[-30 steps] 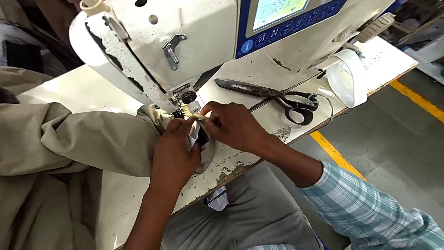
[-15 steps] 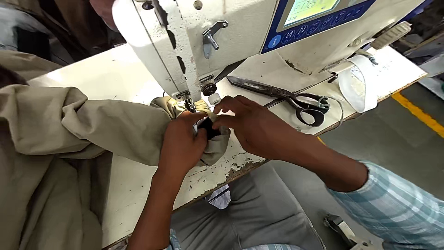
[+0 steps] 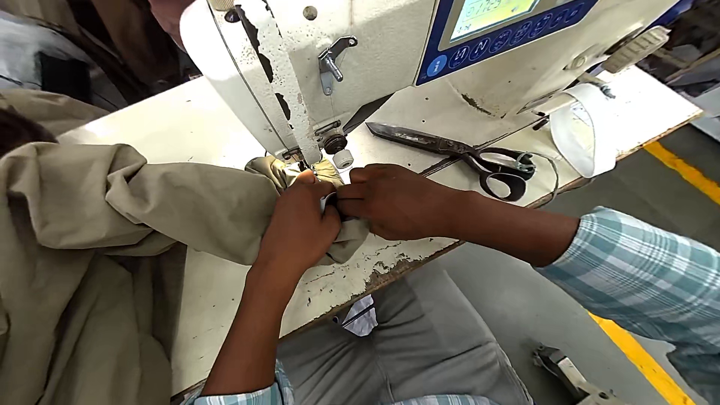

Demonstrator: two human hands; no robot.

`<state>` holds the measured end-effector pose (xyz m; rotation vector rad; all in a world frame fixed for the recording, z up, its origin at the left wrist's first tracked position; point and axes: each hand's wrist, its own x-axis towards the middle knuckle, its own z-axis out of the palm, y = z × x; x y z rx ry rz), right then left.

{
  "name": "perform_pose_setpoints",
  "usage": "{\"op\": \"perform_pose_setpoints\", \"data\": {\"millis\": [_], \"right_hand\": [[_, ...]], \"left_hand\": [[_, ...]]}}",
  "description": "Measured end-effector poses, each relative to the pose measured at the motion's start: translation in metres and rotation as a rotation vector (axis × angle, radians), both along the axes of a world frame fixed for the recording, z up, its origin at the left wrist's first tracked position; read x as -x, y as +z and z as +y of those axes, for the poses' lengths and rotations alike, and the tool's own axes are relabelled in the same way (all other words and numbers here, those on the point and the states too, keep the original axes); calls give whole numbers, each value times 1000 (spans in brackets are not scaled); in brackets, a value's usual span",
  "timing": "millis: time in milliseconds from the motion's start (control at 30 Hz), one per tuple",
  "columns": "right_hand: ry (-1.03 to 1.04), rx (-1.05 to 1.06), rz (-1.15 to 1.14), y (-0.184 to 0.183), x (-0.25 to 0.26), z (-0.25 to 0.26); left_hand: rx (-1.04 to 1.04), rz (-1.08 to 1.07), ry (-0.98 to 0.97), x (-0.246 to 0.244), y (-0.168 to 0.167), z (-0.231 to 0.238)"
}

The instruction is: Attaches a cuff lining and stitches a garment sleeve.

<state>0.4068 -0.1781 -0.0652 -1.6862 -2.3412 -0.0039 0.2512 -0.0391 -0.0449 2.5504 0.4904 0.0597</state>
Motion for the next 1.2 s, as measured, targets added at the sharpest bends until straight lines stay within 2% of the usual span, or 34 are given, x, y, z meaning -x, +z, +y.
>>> {"op": "perform_pose_setpoints", "data": {"millis": [200,467,700,800,900,1200], "right_hand": [[-28,-71,181,-16,4,-14],[-101,-97,230,-25,18,-26],[-146,-126,383,-41,17,-28],[-172,-164,426,-43,20,-28],[-180,-160,435,-43,21,-29],[-154,-158,471,-44,18,-28]], "left_hand": [[-4,-75,-50,2,-12,7],[-163,33,18,0,-15,-9],[-246,78,64,-2,-15,-19],[-282,-34,97,8,-11,-22],[-211,-153,141,27,-3,-18],[-174,-104,95,27,-3,-23]]}}
